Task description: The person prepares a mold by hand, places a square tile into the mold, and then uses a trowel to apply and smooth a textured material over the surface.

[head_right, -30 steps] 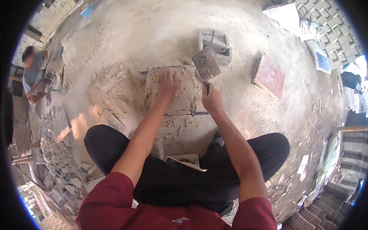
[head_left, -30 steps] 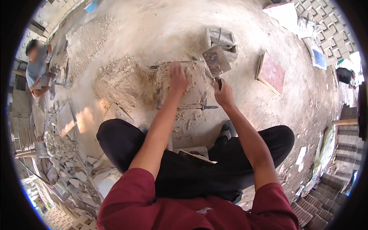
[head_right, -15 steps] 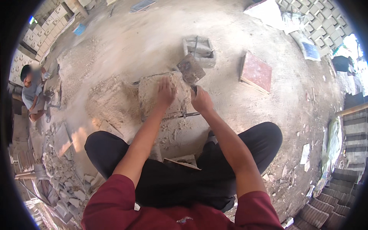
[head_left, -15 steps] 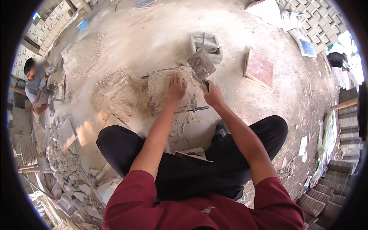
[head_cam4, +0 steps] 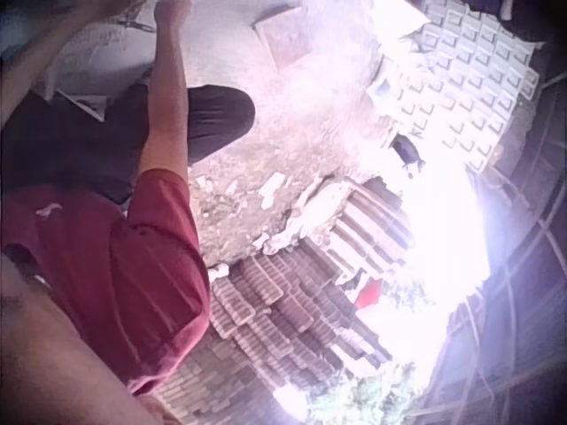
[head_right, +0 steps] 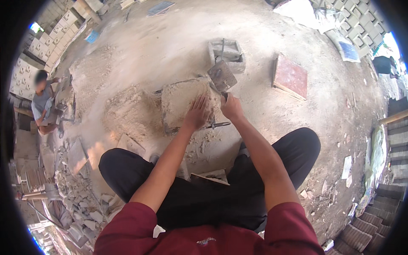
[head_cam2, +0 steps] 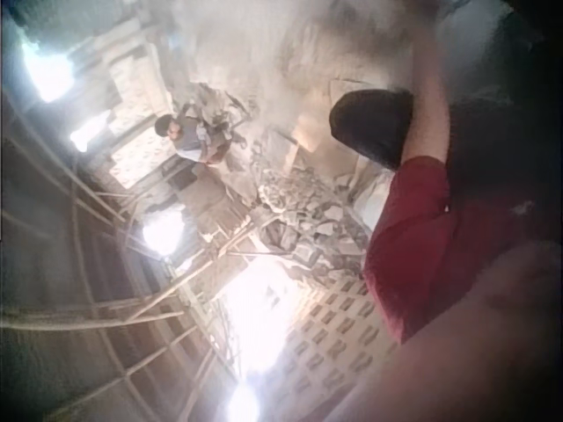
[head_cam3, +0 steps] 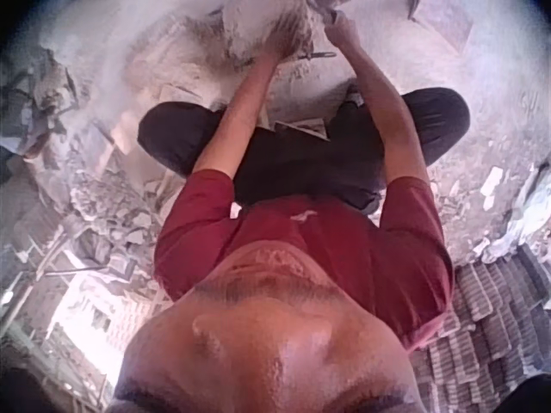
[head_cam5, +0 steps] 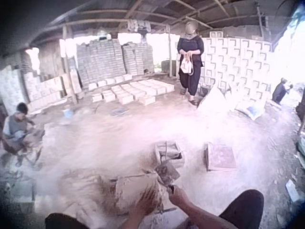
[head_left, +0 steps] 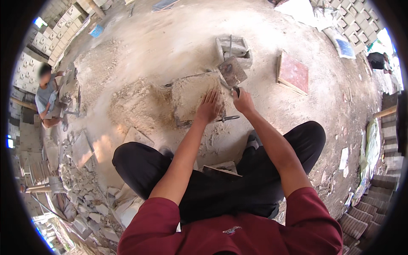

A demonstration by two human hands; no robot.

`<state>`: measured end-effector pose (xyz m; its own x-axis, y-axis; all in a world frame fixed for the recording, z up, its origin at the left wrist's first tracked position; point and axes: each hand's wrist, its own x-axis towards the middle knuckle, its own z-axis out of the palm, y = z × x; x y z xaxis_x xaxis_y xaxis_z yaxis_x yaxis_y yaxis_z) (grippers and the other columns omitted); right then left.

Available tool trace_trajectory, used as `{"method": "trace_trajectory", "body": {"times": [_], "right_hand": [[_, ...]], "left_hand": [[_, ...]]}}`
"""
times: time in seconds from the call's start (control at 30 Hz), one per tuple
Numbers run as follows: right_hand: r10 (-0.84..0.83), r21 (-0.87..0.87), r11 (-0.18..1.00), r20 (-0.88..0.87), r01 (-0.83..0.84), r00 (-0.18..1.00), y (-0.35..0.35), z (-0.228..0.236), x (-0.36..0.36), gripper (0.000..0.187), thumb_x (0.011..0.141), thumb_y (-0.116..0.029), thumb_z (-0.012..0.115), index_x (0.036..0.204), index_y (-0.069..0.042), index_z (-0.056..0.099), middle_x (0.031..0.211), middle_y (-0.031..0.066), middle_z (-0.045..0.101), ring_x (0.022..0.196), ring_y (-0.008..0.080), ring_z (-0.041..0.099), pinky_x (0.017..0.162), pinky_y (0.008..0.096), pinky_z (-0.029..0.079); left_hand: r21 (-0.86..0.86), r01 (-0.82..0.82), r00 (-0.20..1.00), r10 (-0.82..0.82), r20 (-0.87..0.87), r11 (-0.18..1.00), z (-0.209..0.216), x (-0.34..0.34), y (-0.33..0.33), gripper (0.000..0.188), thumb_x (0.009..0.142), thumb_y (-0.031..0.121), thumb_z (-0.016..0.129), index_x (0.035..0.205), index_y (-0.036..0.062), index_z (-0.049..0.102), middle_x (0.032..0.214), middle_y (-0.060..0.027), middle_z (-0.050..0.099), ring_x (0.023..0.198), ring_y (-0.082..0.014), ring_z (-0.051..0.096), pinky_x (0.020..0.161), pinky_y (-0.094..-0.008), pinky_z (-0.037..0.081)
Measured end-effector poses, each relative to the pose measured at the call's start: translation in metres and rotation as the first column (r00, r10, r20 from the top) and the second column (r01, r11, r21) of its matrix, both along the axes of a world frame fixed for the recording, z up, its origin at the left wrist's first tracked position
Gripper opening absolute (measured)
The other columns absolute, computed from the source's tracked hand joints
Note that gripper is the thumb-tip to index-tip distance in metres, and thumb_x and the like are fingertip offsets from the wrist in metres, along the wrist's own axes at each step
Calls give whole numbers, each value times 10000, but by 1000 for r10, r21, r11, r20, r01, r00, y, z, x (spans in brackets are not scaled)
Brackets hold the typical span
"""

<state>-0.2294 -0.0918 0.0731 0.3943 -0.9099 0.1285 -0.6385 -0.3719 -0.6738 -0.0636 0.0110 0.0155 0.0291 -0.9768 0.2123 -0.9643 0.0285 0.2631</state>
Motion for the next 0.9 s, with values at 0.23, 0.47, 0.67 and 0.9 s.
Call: {"method": "trace_trajectory", "body": {"times": [0.23,0.47,0.67,0.9], "right_hand": [[17,35,999,76,-20,997,8,9,47,359,935,-310,541,1000,40,586,896,315,646,892,494,615,793,536,479],[17,333,943,8,-19,1000,25,39,71,466,946,-397,511,1022,57,586,920,309,650,933,463,629,825,499,483],[-57,463,883,-53,75,997,56,-17,28,502,1000,-434,416,844,30,528,613,146,558,434,260,569,403,414,454],[111,509,859,-81,-55,991,160,-16,58,498,997,-403,409,1091,81,481,1005,404,582,989,559,552,863,573,426]], "left_hand": [[17,-67,996,66,64,998,-5,38,58,662,977,370,427,1505,26,222,1584,-112,216,1469,-269,182,1202,-445,126],[-21,-548,836,547,-45,836,-17,83,94,708,993,455,373,1520,23,181,1586,-170,167,1474,-321,138,1200,-467,108],[34,-494,852,491,-182,869,-28,66,87,712,1005,490,307,1517,11,184,1579,-194,175,1471,-333,143,1196,-464,114],[306,-769,267,717,-644,561,-46,111,108,770,988,587,218,1482,4,308,1520,-244,299,1428,-359,260,1166,-478,197]]}}
